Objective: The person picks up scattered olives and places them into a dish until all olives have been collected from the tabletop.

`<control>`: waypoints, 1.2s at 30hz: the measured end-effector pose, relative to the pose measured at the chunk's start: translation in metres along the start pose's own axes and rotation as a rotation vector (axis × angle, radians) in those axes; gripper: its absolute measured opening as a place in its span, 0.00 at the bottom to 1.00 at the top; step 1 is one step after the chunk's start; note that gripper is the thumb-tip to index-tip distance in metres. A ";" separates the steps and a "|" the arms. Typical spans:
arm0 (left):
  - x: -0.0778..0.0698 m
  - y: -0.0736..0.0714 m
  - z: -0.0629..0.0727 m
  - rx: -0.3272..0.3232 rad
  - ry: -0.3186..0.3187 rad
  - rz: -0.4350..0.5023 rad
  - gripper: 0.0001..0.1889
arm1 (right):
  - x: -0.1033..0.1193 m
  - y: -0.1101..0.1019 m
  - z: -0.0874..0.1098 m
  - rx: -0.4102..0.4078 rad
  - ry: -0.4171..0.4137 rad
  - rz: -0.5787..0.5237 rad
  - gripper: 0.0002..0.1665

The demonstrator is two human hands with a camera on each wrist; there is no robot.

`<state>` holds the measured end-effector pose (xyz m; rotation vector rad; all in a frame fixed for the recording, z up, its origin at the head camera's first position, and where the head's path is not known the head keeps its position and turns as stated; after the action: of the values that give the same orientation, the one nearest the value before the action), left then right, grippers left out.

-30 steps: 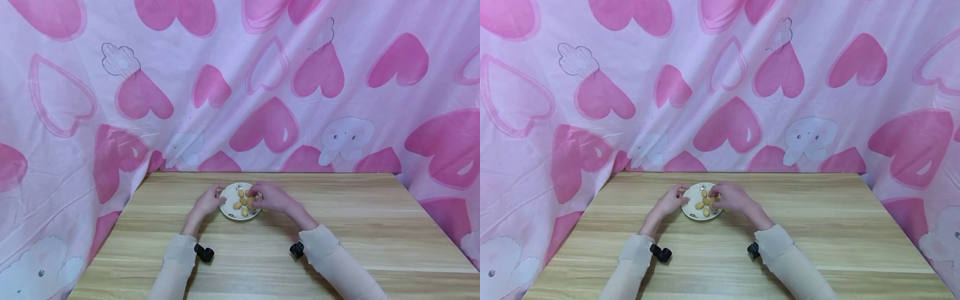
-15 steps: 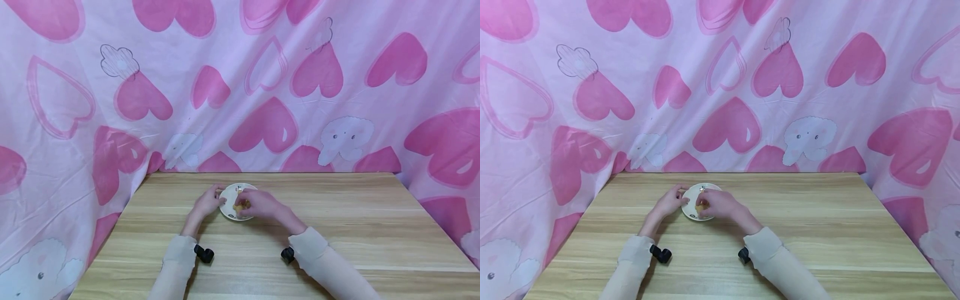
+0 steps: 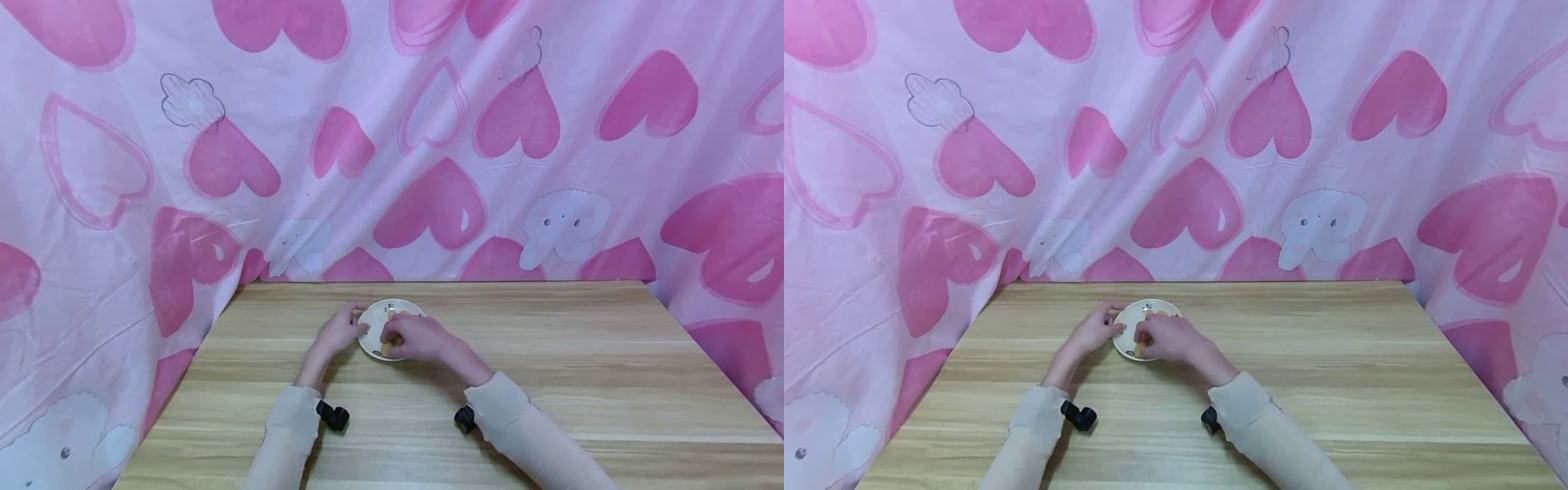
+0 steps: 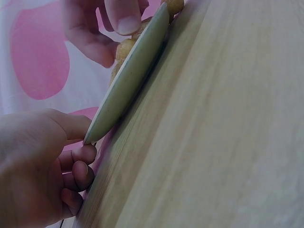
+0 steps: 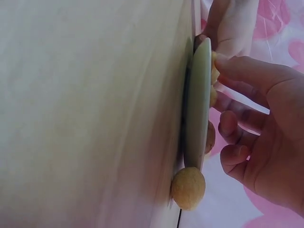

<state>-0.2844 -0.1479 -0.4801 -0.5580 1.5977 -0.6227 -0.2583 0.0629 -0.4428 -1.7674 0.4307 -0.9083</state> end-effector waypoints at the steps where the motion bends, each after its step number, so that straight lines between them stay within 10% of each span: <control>1: 0.000 0.000 0.000 0.000 0.000 -0.002 0.24 | -0.001 -0.001 0.001 -0.004 0.007 -0.010 0.10; 36: -0.001 0.001 0.000 -0.007 0.002 -0.011 0.24 | -0.058 -0.028 0.046 -0.086 0.228 -0.234 0.15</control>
<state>-0.2840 -0.1467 -0.4806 -0.5724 1.6001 -0.6263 -0.2651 0.1424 -0.4459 -1.8256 0.4195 -1.2812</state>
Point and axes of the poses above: each hand's wrist, its own z-axis away from the middle knuckle, its own y-axis out of the palm, x = y × z, the point moved 1 cm from there along -z, towards the middle knuckle, and after that the axes turned 7 degrees about -x, right-handed, at the moved point
